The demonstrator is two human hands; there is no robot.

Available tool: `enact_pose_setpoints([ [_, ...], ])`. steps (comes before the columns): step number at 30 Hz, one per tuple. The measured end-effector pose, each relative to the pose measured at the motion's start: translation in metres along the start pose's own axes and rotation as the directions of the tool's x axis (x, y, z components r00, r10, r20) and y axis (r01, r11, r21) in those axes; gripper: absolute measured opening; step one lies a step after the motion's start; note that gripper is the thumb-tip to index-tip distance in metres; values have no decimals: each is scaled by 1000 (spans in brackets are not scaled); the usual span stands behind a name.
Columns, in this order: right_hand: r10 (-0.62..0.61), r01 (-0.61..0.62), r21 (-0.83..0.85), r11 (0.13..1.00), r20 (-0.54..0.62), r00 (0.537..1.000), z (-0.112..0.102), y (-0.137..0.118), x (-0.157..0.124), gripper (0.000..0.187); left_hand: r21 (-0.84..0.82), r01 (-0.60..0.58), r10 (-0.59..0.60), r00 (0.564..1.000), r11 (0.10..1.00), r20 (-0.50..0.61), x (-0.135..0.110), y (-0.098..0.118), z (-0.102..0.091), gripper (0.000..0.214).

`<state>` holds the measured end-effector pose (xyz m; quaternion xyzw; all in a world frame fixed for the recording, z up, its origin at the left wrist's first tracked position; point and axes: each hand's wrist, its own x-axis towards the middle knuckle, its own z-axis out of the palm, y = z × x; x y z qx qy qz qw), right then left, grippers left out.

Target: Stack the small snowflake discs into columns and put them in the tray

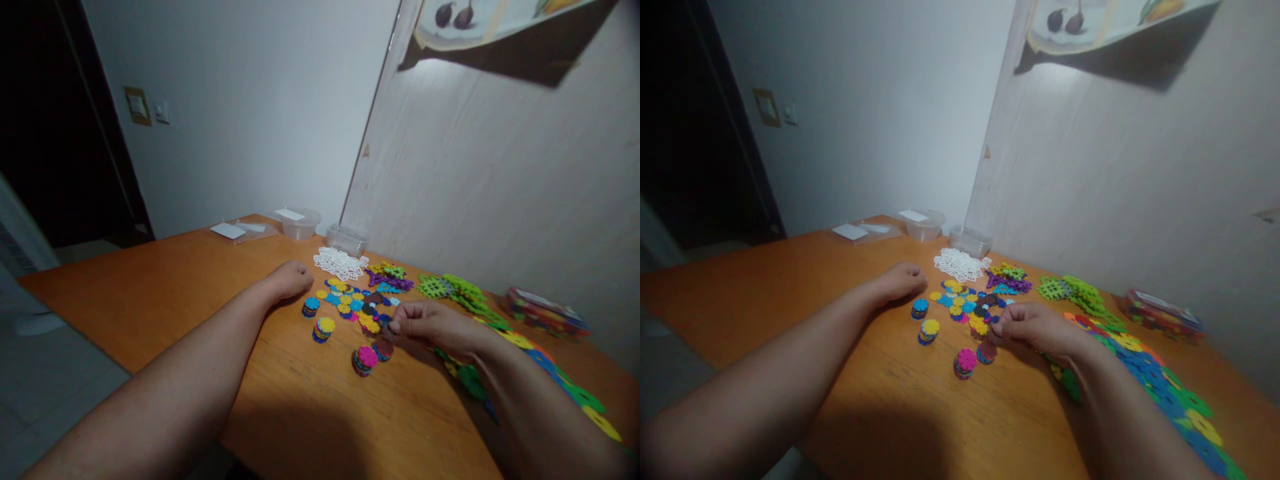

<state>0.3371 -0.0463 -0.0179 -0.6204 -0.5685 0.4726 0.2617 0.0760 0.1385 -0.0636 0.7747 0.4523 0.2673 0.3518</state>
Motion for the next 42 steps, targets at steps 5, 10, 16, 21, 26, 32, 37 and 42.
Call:
enact_pose_setpoints([
  [5,71,-69,-23,997,114,991,4,-1,-2,40,-17,1,-1,1000,1000,6,1,-2,1,20],
  [10,78,-78,-28,997,-2,997,-2,9,3,36,-26,11,-10,1000,1000,19,2,-2,1,20],
  [16,47,-102,-215,971,-245,968,-7,25,15,31,-59,35,-33,999,998,31,-3,2,-1,20],
  [21,-47,-84,-426,901,-288,956,-4,32,23,29,-83,41,-38,999,996,34,-3,2,0,23],
  [26,-46,-95,-469,878,-280,959,-3,34,26,25,-29,14,-13,1000,999,19,0,1,0,19],
  [32,46,-65,-111,992,-163,985,-11,22,12,33,7,-2,2,1000,1000,0,-1,1,0,18],
  [37,31,-33,75,997,32,999,-9,9,1,32,2,-1,1,1000,1000,-8,1,-1,0,19],
  [42,45,-51,56,997,98,994,0,6,2,31,-12,-12,12,1000,1000,9,3,-4,1,20],
])
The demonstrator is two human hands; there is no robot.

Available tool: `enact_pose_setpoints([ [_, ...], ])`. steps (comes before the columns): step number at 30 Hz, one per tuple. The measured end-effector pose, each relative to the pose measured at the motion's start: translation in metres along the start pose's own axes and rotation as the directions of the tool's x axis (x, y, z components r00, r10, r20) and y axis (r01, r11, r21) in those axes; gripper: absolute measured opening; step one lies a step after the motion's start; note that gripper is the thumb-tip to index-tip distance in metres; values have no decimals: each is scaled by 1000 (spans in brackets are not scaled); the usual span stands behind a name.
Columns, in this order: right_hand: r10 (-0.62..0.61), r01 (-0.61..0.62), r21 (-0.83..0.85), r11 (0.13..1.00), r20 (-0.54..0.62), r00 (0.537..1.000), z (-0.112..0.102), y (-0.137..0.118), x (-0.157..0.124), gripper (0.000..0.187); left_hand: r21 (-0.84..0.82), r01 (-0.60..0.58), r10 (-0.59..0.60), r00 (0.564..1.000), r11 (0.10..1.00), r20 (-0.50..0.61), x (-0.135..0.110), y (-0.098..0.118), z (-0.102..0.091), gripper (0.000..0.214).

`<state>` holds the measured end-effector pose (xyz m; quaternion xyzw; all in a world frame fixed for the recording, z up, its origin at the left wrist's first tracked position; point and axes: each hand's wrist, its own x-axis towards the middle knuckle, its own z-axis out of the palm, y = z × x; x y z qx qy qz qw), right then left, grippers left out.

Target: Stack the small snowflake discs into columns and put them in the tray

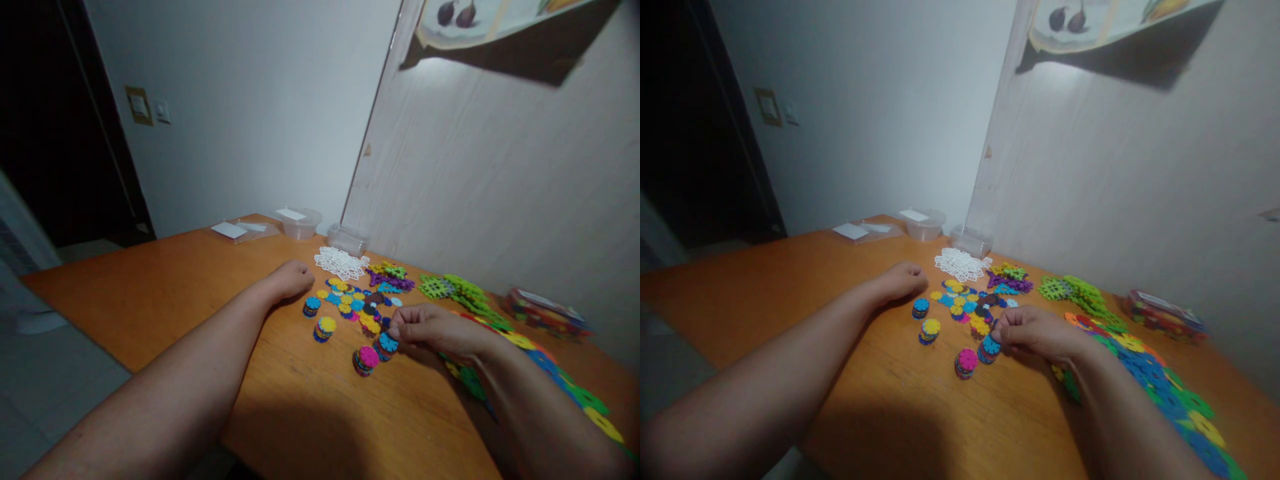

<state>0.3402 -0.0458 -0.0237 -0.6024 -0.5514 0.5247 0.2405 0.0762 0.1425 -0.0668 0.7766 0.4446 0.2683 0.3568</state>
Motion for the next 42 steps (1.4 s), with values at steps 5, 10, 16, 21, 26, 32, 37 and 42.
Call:
enact_pose_setpoints([
  [5,-6,-19,-86,996,-273,962,-3,6,8,27,16,3,-3,1000,1000,-2,0,1,0,20],
  [10,-62,-74,-349,934,-362,930,-11,29,26,27,28,24,-24,1000,999,-9,-2,2,0,18],
  [16,-110,-122,-497,859,-412,904,-8,32,32,18,38,-5,5,1000,999,-20,-2,3,-1,20],
  [21,-48,-173,-487,856,-408,912,-4,23,28,21,14,5,-5,1000,1000,-4,-3,4,-2,17],
  [26,-45,-150,-416,897,-423,905,-3,25,30,22,24,11,-11,1000,1000,-1,-1,2,-1,19],
  [32,-58,-65,-273,960,-418,907,0,23,27,20,59,-23,23,1000,998,-1,3,-2,0,19],
  [37,-43,-88,-305,948,-397,917,-3,28,31,24,54,-14,14,1000,998,-1,1,-1,0,17],
  [42,-117,-45,-420,906,-352,929,-4,33,35,21,47,-11,12,1000,999,-7,-1,3,-1,19],
])
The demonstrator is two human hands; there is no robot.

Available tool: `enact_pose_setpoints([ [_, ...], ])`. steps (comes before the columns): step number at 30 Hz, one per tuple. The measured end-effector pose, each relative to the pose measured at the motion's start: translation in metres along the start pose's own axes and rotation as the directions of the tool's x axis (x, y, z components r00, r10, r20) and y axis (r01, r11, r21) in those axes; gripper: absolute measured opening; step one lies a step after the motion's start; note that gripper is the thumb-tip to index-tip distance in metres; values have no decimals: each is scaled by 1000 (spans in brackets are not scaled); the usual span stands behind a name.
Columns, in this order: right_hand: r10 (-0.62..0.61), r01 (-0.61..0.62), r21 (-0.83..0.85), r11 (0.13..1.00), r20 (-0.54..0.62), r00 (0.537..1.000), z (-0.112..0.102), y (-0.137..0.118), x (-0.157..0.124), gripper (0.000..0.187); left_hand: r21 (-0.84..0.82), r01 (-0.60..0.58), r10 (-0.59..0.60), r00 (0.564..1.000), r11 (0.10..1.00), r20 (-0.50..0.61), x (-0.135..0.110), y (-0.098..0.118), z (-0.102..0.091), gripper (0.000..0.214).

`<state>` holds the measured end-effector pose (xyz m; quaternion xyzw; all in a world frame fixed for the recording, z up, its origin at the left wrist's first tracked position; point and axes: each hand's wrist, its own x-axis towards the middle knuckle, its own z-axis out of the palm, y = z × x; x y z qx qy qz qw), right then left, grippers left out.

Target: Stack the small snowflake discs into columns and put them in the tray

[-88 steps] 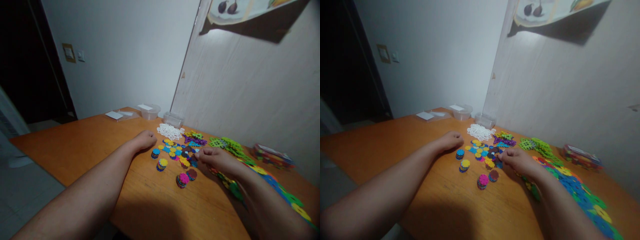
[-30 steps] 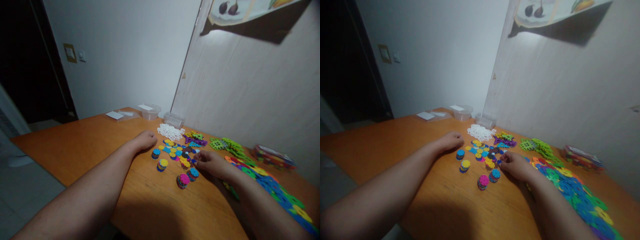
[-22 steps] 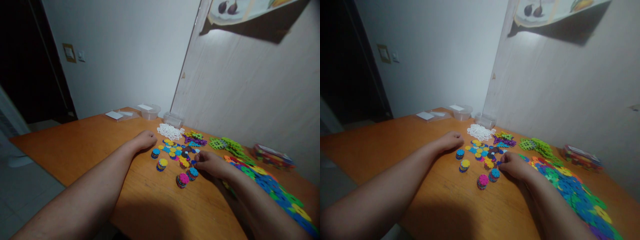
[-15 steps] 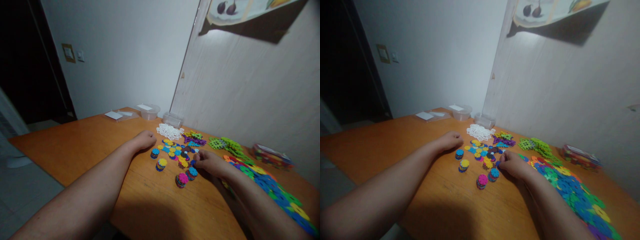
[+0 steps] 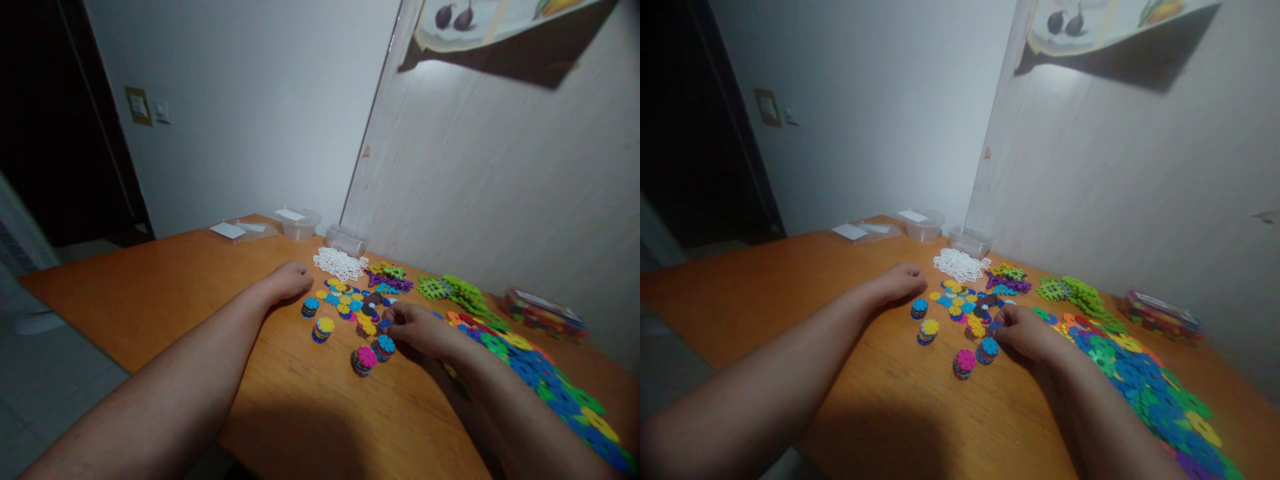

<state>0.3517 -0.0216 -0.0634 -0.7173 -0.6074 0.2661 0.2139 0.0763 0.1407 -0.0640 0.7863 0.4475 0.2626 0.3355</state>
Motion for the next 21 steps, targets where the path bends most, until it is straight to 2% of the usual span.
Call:
enact_pose_setpoints([
  [3,50,-50,13,999,0,999,-5,-7,-4,22,-16,10,-10,1000,1000,7,-1,1,0,19],
  [6,102,-115,172,978,82,991,-17,-19,-14,32,-39,18,-18,1000,999,6,-2,2,0,20],
  [10,45,-115,363,925,197,979,-31,-31,-27,38,-50,17,-17,1000,999,7,-3,3,-1,19],
  [15,-31,-100,369,924,334,942,-29,-36,-31,34,-65,37,-35,999,997,34,-2,2,-1,18],
  [21,-77,-86,373,924,403,912,-26,-41,-35,33,-70,29,-27,999,997,30,-2,2,-1,21],
])
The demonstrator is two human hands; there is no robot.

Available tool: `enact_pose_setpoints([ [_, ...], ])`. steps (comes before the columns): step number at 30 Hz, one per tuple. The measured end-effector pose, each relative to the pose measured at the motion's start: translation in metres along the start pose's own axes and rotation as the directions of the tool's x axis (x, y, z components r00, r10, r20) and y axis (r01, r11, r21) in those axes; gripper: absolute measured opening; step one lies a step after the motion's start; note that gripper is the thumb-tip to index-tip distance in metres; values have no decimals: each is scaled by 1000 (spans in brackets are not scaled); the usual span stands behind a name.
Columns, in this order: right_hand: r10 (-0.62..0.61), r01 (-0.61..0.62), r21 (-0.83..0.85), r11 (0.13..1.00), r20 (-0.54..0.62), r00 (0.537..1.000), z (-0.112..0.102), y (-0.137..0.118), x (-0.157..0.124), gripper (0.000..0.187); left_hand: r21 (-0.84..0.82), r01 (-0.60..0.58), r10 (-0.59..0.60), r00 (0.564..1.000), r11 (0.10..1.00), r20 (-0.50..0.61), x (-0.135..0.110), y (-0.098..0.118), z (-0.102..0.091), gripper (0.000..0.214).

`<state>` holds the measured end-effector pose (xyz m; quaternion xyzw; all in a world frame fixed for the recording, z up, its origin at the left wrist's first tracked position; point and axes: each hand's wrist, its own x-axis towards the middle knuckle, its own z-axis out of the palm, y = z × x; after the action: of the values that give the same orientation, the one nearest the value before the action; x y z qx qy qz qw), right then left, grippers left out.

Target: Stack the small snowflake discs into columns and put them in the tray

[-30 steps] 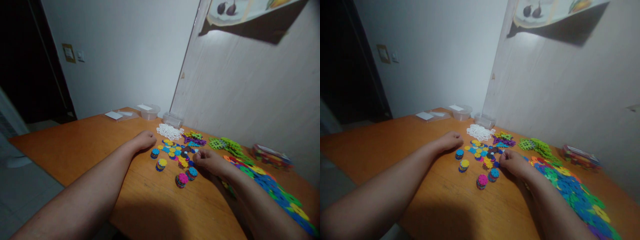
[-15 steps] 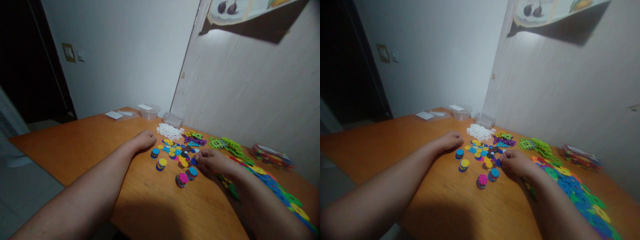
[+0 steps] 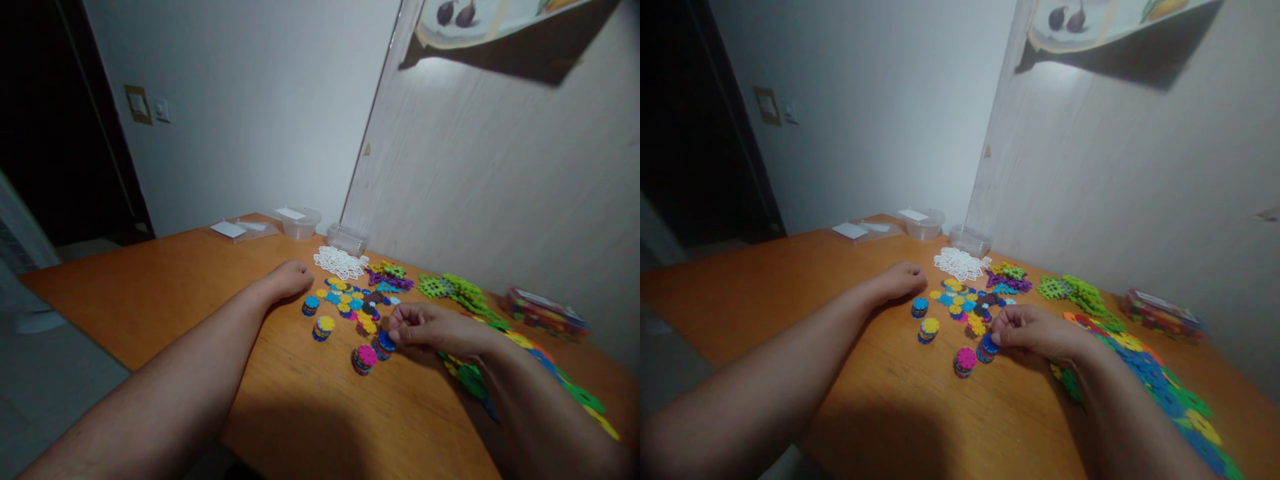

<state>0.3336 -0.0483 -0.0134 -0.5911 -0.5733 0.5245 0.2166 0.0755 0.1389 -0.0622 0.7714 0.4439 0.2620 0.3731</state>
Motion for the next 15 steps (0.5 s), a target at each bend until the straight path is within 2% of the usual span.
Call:
enact_pose_setpoints([
  [7,22,-22,-46,999,-2,1000,5,-4,-1,31,21,9,-9,1000,1000,-5,-3,3,0,19],
  [15,69,-68,-9,998,0,998,6,-5,-2,27,19,0,1,1000,1000,-13,0,-1,1,20],
])
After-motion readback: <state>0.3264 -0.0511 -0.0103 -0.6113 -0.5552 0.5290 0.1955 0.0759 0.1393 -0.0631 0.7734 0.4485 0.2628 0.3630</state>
